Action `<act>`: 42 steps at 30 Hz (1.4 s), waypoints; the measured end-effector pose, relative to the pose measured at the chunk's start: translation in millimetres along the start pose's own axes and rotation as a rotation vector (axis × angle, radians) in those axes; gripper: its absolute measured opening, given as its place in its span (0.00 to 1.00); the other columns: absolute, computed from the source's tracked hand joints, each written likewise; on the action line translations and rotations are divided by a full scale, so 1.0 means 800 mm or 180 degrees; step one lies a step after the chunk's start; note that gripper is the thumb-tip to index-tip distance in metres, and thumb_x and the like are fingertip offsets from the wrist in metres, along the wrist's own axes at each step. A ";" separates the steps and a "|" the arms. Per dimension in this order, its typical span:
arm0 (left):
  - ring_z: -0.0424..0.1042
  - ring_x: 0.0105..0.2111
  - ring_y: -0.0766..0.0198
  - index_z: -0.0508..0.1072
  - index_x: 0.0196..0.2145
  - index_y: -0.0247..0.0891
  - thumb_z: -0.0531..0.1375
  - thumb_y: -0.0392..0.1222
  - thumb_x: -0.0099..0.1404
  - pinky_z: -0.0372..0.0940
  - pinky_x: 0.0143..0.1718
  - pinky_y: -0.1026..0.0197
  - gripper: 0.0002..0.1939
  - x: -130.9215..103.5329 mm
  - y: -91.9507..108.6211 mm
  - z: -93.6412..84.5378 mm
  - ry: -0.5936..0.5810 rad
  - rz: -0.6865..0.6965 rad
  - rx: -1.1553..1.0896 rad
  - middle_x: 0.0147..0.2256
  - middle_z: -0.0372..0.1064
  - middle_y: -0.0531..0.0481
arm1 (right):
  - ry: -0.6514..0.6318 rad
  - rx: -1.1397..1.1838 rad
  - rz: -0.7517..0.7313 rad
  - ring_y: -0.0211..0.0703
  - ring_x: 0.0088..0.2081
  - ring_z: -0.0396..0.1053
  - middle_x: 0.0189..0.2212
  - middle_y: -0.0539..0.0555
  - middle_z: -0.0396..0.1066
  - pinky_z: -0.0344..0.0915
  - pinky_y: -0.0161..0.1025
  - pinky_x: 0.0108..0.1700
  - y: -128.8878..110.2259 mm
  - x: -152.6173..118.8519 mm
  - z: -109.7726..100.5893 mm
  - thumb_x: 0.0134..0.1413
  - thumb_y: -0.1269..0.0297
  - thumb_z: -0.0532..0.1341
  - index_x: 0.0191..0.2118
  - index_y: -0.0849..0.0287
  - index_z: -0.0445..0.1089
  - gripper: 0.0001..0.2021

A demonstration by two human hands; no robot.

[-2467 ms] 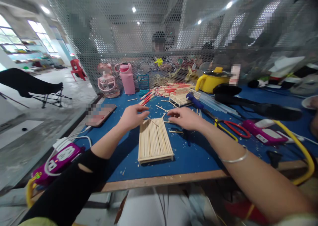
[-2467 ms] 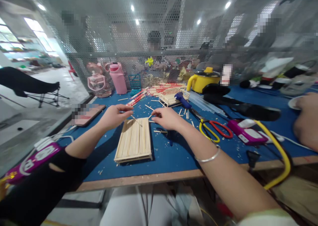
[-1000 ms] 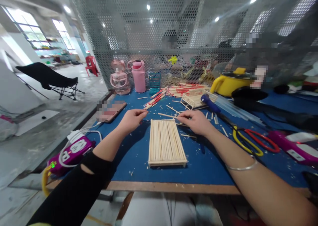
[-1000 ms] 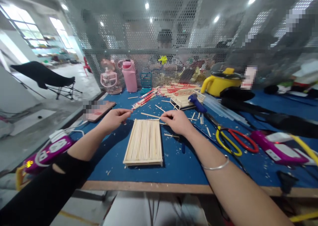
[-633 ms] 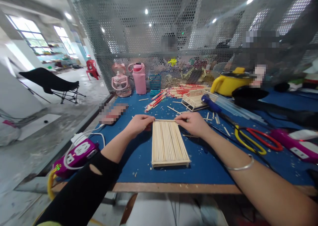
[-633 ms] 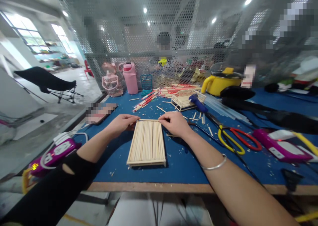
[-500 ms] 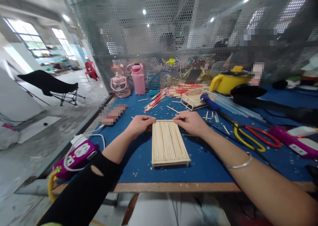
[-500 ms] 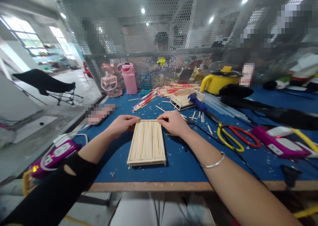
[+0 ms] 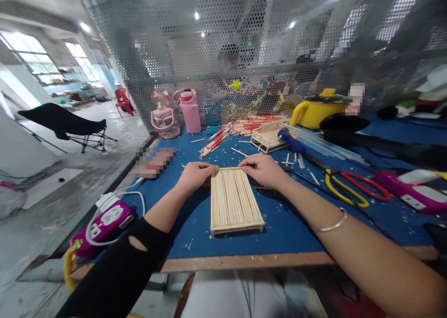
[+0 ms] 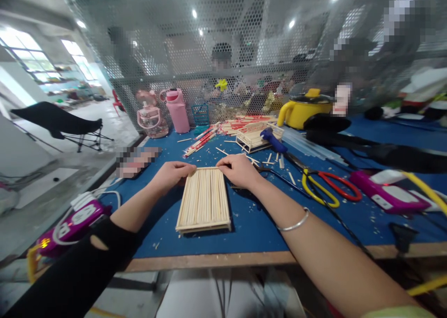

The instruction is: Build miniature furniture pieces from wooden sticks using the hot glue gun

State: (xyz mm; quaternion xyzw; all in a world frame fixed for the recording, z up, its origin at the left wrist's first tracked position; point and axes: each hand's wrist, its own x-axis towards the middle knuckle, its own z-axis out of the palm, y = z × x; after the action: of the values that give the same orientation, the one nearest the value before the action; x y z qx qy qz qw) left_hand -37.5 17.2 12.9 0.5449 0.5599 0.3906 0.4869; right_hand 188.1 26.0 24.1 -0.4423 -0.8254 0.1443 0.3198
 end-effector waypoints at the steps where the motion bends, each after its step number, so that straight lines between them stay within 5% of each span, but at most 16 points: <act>1: 0.62 0.20 0.68 0.78 0.30 0.33 0.65 0.50 0.48 0.62 0.24 0.63 0.17 0.000 -0.001 0.000 0.0050 0.0041 0.0096 0.21 0.65 0.51 | 0.0009 0.0049 0.0043 0.42 0.36 0.71 0.32 0.51 0.77 0.63 0.38 0.41 0.000 0.001 0.001 0.50 0.68 0.57 0.30 0.56 0.76 0.10; 8: 0.60 0.19 0.70 0.79 0.32 0.35 0.62 0.48 0.50 0.58 0.21 0.66 0.15 -0.005 0.003 0.003 0.0162 0.0237 0.0553 0.20 0.65 0.54 | 0.0058 0.1256 0.1161 0.34 0.23 0.63 0.20 0.47 0.69 0.60 0.33 0.28 0.009 0.003 0.013 0.43 0.65 0.62 0.31 0.62 0.73 0.08; 21: 0.61 0.20 0.69 0.79 0.33 0.35 0.59 0.49 0.53 0.57 0.20 0.68 0.16 0.000 -0.001 0.001 0.0216 0.0370 0.0988 0.20 0.65 0.53 | -0.0128 0.2069 0.1901 0.28 0.13 0.54 0.12 0.43 0.60 0.46 0.27 0.13 0.001 0.004 0.014 0.46 0.69 0.60 0.26 0.62 0.67 0.02; 32: 0.62 0.19 0.69 0.79 0.34 0.35 0.56 0.49 0.56 0.60 0.21 0.66 0.18 -0.004 0.005 0.000 0.0211 0.0441 0.1443 0.20 0.68 0.51 | 0.0004 0.2310 0.1976 0.28 0.14 0.59 0.12 0.45 0.64 0.53 0.24 0.13 0.002 0.003 0.021 0.49 0.74 0.60 0.25 0.62 0.66 0.04; 36: 0.69 0.26 0.62 0.80 0.33 0.35 0.56 0.46 0.56 0.65 0.31 0.61 0.16 -0.010 0.017 0.000 0.0383 0.0681 0.1921 0.26 0.73 0.48 | 0.0015 0.2273 0.1900 0.29 0.13 0.59 0.12 0.45 0.65 0.54 0.25 0.12 0.000 0.003 0.021 0.48 0.74 0.61 0.25 0.62 0.66 0.04; 39: 0.70 0.42 0.56 0.79 0.38 0.37 0.57 0.40 0.54 0.61 0.48 0.58 0.16 -0.012 0.034 0.008 0.0545 0.1067 0.2196 0.43 0.73 0.44 | 0.0004 0.2241 0.1842 0.29 0.14 0.60 0.12 0.45 0.64 0.54 0.25 0.12 -0.001 0.003 0.020 0.48 0.74 0.60 0.25 0.61 0.66 0.04; 42: 0.69 0.47 0.58 0.78 0.42 0.38 0.56 0.36 0.56 0.58 0.52 0.61 0.17 -0.006 0.050 0.025 0.0165 0.1641 0.2601 0.48 0.72 0.46 | -0.0031 0.2175 0.1783 0.29 0.14 0.59 0.12 0.45 0.64 0.55 0.25 0.12 -0.001 0.003 0.019 0.49 0.73 0.60 0.26 0.61 0.66 0.04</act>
State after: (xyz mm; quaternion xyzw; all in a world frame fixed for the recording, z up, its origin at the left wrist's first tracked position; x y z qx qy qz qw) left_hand -9.2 14.4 48.0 0.8027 0.5261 0.2601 0.1062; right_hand 177.2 28.1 13.8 -0.5172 -0.5800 0.4921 0.3924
